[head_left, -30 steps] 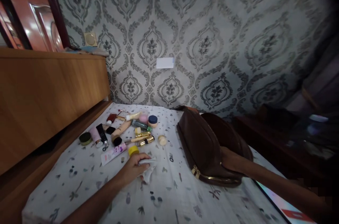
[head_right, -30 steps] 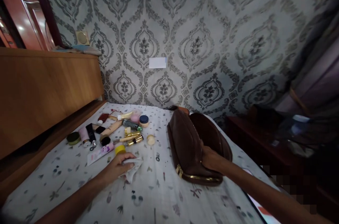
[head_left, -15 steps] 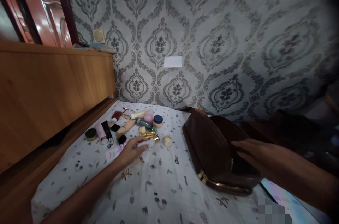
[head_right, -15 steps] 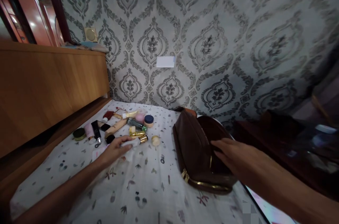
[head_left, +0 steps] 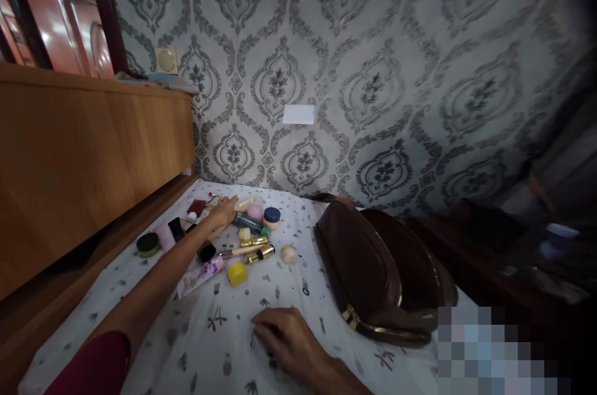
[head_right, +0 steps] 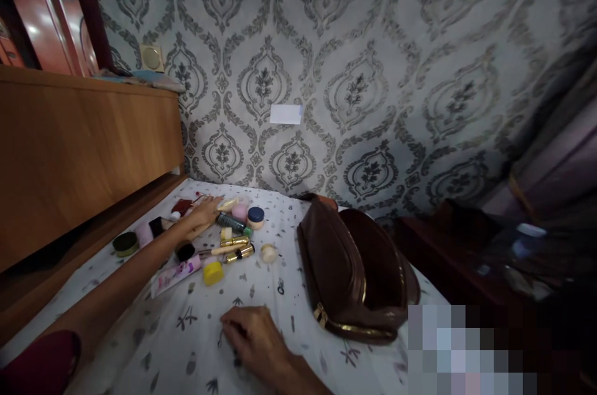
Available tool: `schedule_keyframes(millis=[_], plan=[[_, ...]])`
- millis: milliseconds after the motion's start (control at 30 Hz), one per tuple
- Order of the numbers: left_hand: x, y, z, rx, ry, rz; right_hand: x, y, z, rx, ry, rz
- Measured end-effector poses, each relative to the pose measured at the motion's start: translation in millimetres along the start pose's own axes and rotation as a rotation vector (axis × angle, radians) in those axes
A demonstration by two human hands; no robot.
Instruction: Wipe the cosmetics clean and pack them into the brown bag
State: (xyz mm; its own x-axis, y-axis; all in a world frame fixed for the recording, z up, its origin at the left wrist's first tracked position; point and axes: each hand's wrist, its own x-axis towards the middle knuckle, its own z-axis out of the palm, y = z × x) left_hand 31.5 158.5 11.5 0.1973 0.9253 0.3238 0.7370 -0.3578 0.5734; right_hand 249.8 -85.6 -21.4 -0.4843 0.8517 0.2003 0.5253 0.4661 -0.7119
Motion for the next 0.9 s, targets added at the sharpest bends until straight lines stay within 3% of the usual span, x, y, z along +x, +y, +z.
schedule_keyframes(millis=[233, 467, 600, 767, 800, 900], plan=[[14, -9, 5.2, 0.044, -0.085, -0.02, 18, 30, 16, 0.561, 0.146, 0.291], [3, 0, -17.6, -0.158, -0.07, -0.07, 15, 34, 11, 0.708, 0.186, 0.341], [-42, 23, -20.2, -0.325, -0.118, -0.094, 15, 37, 9, 0.687, 0.207, 0.287], [-130, 70, 2.6, -0.434, -0.249, -0.087, 11, 41, 8, 0.523, 0.368, 0.18], [-146, 79, 6.9, -0.448, -0.28, -0.063, 9, 42, 7, 0.456, 0.403, 0.157], [-187, 101, 13.4, -0.357, -0.212, 0.081, 7, 43, 7, 0.248, 0.453, 0.057]])
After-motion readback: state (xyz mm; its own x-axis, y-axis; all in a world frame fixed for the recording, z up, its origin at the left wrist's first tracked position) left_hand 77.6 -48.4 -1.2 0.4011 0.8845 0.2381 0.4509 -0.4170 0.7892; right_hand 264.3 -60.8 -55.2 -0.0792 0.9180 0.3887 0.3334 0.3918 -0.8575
